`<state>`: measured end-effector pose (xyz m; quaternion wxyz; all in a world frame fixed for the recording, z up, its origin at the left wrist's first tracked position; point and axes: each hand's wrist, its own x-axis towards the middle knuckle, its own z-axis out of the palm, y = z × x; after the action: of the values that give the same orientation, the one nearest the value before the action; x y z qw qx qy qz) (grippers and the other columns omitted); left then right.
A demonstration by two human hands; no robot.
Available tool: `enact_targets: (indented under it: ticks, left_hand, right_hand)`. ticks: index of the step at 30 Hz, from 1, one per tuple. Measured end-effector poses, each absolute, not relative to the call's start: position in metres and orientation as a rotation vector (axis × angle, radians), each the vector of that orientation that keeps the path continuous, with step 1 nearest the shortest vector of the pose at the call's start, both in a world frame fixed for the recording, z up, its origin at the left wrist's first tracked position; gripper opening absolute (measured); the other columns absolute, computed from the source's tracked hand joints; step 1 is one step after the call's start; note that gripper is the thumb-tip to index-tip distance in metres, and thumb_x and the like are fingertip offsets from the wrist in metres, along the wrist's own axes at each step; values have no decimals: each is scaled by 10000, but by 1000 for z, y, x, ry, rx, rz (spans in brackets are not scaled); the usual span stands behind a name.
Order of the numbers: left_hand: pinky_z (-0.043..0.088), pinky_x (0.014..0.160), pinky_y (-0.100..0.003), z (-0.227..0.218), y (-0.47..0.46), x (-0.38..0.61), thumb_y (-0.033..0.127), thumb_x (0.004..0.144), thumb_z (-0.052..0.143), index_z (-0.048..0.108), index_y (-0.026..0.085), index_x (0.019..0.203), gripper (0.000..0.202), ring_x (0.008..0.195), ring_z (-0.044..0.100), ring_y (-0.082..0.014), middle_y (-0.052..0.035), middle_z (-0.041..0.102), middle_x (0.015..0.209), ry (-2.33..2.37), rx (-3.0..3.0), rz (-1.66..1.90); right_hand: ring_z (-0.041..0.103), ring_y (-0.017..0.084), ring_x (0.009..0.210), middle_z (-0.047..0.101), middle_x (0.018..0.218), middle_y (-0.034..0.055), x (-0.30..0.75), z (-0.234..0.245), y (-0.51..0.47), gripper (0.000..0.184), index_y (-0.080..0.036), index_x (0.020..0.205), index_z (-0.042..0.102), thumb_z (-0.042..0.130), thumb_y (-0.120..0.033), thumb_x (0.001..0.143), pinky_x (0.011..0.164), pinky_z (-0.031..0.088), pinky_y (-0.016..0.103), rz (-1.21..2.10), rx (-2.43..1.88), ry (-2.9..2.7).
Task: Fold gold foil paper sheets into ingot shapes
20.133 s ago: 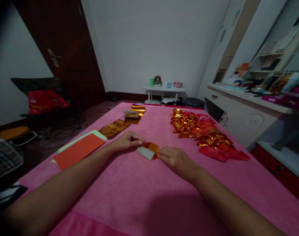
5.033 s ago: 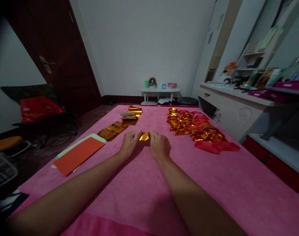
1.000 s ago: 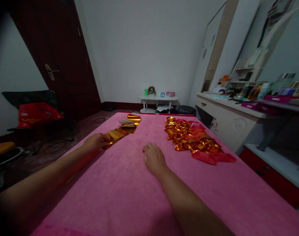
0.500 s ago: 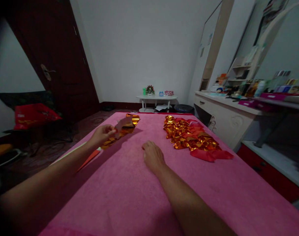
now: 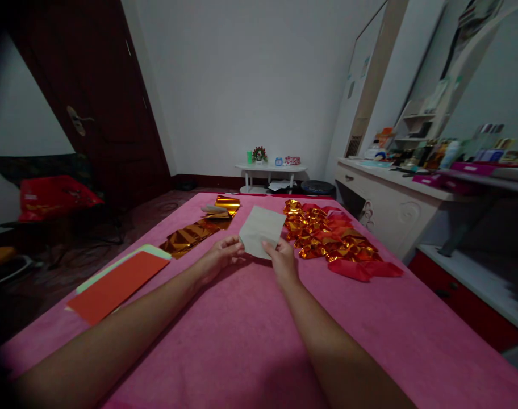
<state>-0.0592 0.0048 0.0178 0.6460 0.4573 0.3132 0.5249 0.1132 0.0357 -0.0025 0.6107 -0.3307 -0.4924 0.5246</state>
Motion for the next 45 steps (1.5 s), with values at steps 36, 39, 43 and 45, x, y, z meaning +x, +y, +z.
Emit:
enact_targets:
  ticks: [36, 39, 43, 45]
  left_hand:
    - [454, 573, -238, 9, 7, -65, 226, 606, 724, 733, 131, 836, 250, 624, 610, -143, -59, 710, 757, 1052, 1181, 1475]
    - [425, 526, -218, 13, 3, -66, 296, 635, 728, 735, 129, 853, 275, 578, 577, -125, -54, 698, 712, 1078, 1207, 1468]
    - [418, 530, -216, 15, -2, -66, 377, 653, 737, 730, 133, 898, 346, 623, 586, -136, -73, 700, 778, 1060, 1287, 1436]
    - [423, 544, -226, 15, -3, -65, 404, 652, 742, 716, 135, 953, 404, 663, 600, -151, -89, 703, 859, 1016, 1326, 1406]
  right_hand:
    - [630, 177, 659, 712, 771, 37, 114, 4, 31, 372, -173, 906, 711, 607, -213, 551, 585, 471, 280, 1389, -842, -1070]
    - [639, 173, 678, 716, 836, 30, 112, 6, 28, 466, -188, 1014, 686, 685, -235, 551, 571, 480, 267, 1366, -840, -1187]
    - [622, 141, 623, 713, 772, 56, 110, 4, 27, 392, -146, 932, 702, 734, -378, 619, 545, 476, 240, 1339, -881, -1269]
    - [613, 131, 597, 702, 705, 72, 110, 2, 27, 387, -118, 883, 705, 708, -442, 671, 543, 472, 230, 1342, -906, -1295]
